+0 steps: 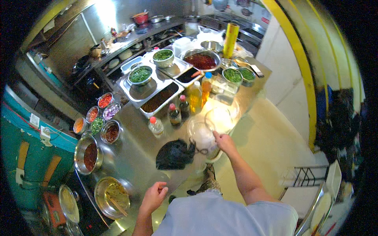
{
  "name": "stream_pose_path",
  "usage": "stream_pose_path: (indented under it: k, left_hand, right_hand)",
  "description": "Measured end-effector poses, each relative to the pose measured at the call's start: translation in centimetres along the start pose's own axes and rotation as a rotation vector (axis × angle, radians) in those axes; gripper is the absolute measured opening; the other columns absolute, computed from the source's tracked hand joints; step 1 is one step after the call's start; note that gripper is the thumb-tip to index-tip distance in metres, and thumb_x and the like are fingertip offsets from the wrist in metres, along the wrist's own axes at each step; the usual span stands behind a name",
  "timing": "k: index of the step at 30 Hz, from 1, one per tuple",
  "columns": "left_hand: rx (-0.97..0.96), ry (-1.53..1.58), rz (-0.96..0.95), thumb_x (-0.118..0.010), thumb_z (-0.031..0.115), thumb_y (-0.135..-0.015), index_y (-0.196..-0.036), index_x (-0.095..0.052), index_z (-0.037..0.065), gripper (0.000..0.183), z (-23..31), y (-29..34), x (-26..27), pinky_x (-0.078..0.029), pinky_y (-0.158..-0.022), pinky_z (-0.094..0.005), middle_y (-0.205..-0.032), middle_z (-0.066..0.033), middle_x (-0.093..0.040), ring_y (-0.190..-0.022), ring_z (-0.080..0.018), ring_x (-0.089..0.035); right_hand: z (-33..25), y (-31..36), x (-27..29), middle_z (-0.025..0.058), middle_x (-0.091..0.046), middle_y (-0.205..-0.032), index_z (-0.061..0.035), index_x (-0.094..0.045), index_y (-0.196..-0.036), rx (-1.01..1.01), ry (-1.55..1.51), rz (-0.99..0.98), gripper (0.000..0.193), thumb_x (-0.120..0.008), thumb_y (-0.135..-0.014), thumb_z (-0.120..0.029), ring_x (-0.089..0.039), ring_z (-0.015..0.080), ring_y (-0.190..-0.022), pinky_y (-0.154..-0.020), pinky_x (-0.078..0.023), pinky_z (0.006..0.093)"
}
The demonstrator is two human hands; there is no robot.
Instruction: The person boils noodles and vegetables in a pot, then transfers them into a plastic container. They add chopped green onions and seasonings from various bottles and containers, mixing the contents to complete the dish.
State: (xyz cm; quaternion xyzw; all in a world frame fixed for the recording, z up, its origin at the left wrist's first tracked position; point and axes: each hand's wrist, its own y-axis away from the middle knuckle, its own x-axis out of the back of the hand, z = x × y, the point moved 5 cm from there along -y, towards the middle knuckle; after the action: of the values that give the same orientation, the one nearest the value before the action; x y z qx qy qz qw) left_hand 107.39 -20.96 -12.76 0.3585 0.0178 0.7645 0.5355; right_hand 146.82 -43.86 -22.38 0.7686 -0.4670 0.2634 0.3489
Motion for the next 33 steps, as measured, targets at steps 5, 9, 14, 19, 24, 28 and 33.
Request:
stream_pose_path:
  k: [5, 9, 14, 19, 24, 28, 33]
  left_hand:
    - [0.200, 0.700, 0.135, -0.065, 0.022, -0.100, -0.141, -0.047, 0.003, 0.049, 5.3, -10.9, -7.5, -0.059, -0.063, -0.0342, -0.109, -0.0139, -0.067, -0.081, -0.0211, -0.068]
    - [0.226, 0.802, 0.318, -0.058, 0.030, -0.104, -0.154, -0.027, 0.006, 0.063, 7.6, -14.2, -9.6, -0.057, -0.058, -0.0330, -0.126, -0.0181, -0.061, -0.083, -0.0210, -0.068]
    - [0.262, 1.059, 0.364, -0.048, 0.030, -0.106, -0.155, -0.030, 0.011, 0.056, 7.4, -12.2, -8.4, -0.050, -0.046, -0.0297, -0.111, -0.0178, -0.069, -0.063, -0.0184, -0.064]
    - [0.360, 1.138, 0.748, -0.043, 0.015, -0.104, -0.154, -0.036, 0.012, 0.050, 6.7, -8.0, -7.2, -0.046, -0.043, -0.0278, -0.104, -0.0187, -0.069, -0.057, -0.0157, -0.061]
    - [0.371, 1.199, 1.000, -0.045, 0.017, -0.104, -0.154, -0.036, 0.013, 0.051, 7.1, -4.2, -8.5, -0.046, -0.041, -0.0302, -0.101, -0.0188, -0.067, -0.053, -0.0170, -0.058]
    - [0.405, 1.244, 1.131, -0.051, 0.023, -0.102, -0.152, -0.040, 0.016, 0.052, 7.8, -1.8, -8.9, -0.046, -0.040, -0.0316, -0.101, -0.0192, -0.067, -0.052, -0.0182, -0.057]
    - [0.372, 1.280, 1.176, -0.050, 0.020, -0.102, -0.152, -0.040, 0.014, 0.051, 8.6, -0.7, -3.8, -0.046, -0.040, -0.0317, -0.104, -0.0197, -0.066, -0.052, -0.0185, -0.057]
  right_hand:
    - [-1.8, -5.2, 0.4, 0.0271, -0.064, -0.066, 0.0050, -0.069, -0.068, 0.139, 0.015, -0.176, 0.050, -0.058, -0.089, -0.040, -0.067, 0.0419, -0.063, -0.066, -0.053, 0.0511]
    - [-5.6, -2.4, 2.0, 0.0247, -0.066, -0.070, 0.0020, -0.071, -0.078, 0.395, -0.031, -0.391, 0.043, -0.060, -0.087, -0.038, -0.067, 0.0405, -0.064, -0.064, -0.053, 0.0497]
    - [-15.2, -1.2, 2.5, 0.0226, -0.069, -0.079, -0.0021, -0.073, -0.084, 0.761, 0.184, -0.870, 0.046, -0.059, -0.092, -0.045, -0.068, 0.0420, -0.071, -0.067, -0.053, 0.0516]
    - [-35.5, -12.6, 3.2, 0.0152, -0.070, -0.083, -0.0087, -0.069, -0.096, 1.222, 0.048, -0.383, 0.027, -0.065, -0.094, -0.035, -0.068, 0.0363, -0.079, -0.072, -0.054, 0.0486]
    - [-53.5, -24.9, -5.6, 0.0164, -0.064, -0.128, -0.0153, -0.057, -0.142, 1.226, 0.523, -0.319, 0.056, -0.058, -0.087, -0.005, -0.061, 0.0326, -0.121, -0.100, -0.052, 0.0472]
    - [-56.0, -27.5, -11.5, 0.0151, -0.064, -0.128, -0.0219, -0.058, -0.140, 1.576, 0.735, -0.338, 0.065, -0.067, -0.078, -0.007, -0.052, 0.0365, -0.131, -0.106, -0.045, 0.0530]
    - [-55.0, -30.2, -12.4, 0.0154, -0.065, -0.127, -0.0157, -0.069, -0.120, 1.460, 0.605, -0.411, 0.053, -0.072, -0.068, -0.008, -0.056, 0.0386, -0.124, -0.098, -0.049, 0.0505]
